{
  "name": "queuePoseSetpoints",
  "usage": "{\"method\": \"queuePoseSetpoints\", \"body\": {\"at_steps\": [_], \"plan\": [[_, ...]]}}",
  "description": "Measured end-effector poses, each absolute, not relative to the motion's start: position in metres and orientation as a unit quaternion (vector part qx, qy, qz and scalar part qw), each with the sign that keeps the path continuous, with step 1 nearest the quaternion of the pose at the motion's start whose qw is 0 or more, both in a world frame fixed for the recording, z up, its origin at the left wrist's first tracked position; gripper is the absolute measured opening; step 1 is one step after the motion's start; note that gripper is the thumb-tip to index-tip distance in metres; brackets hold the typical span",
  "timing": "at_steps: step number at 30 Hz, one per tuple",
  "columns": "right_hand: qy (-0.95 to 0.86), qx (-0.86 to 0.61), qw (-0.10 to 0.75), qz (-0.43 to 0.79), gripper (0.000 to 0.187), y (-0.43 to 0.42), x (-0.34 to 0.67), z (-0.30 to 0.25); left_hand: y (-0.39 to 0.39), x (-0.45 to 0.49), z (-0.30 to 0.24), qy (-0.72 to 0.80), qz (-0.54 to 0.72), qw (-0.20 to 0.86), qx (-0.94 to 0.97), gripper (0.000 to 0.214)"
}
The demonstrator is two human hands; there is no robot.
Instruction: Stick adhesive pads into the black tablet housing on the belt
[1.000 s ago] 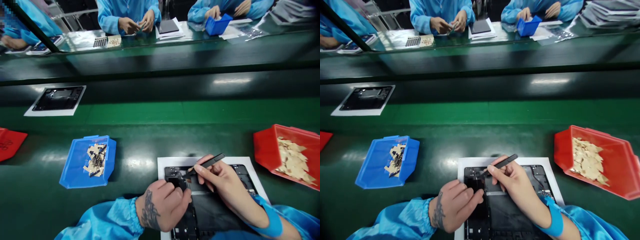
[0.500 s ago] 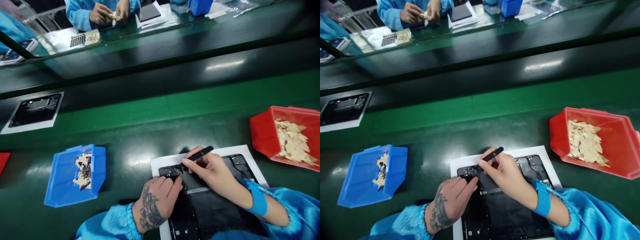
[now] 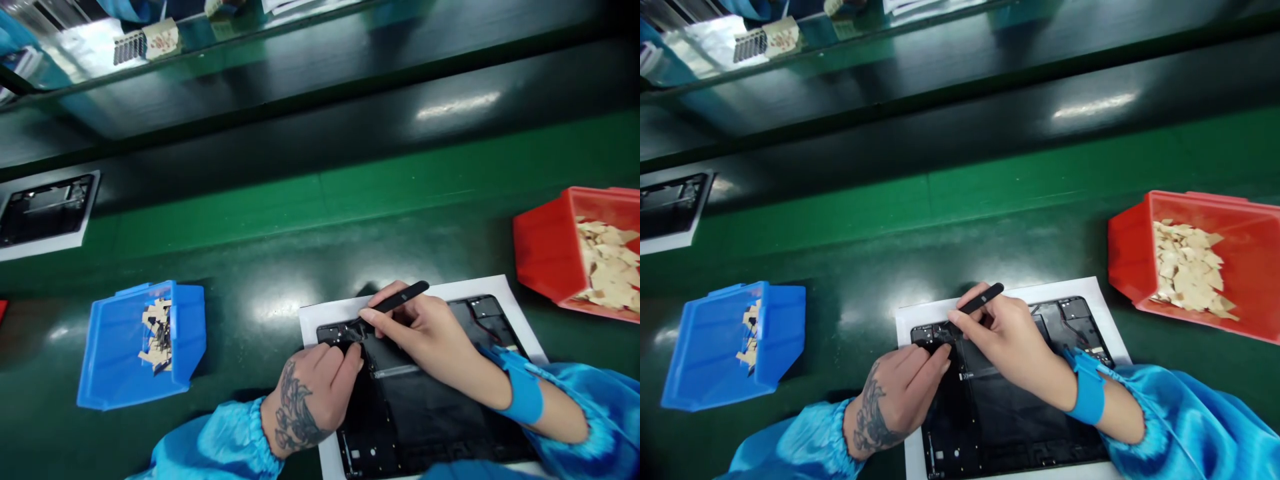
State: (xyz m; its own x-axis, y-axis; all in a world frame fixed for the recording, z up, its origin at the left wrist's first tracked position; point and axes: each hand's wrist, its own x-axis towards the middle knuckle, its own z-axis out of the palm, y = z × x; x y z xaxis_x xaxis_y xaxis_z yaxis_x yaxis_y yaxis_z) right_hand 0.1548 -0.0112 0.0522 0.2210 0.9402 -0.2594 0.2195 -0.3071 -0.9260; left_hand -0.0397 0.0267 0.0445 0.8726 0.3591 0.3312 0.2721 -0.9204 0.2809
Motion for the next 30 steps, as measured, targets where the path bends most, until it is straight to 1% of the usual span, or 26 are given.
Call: {"method": "queuePoseSetpoints", "body": {"at_steps": [3,7,10,17,23,27,30], "plan": [[-0.430,-0.667,0.403,0.457,0.023,-0.011,0.153,0.050,0.025,-0.040,0.045,0.172,0.186,0.114,0.961,0.023],[-0.445,-0.658,0.424,0.433,0.022,-0.010,0.152,0.049,0.025,-0.038,0.043,0.183,0.214,0.105,0.954,0.021],[-0.452,-0.656,0.424,0.431,0.022,-0.010,0.151,0.049,0.026,-0.037,0.040,0.182,0.225,0.106,0.951,0.021],[-0.458,-0.664,0.429,0.405,0.024,-0.018,0.148,0.033,0.031,-0.042,0.028,0.173,0.235,0.065,0.954,0.017],[-0.462,-0.670,0.421,0.401,0.025,-0.019,0.148,0.031,0.028,-0.045,0.028,0.180,0.228,0.058,0.955,0.018],[-0.460,-0.677,0.401,0.410,0.026,-0.017,0.149,0.036,0.028,-0.043,0.030,0.182,0.229,0.069,0.954,0.019],[-0.457,-0.672,0.410,0.414,0.025,-0.018,0.150,0.038,0.029,-0.042,0.031,0.176,0.230,0.077,0.954,0.018]]}}
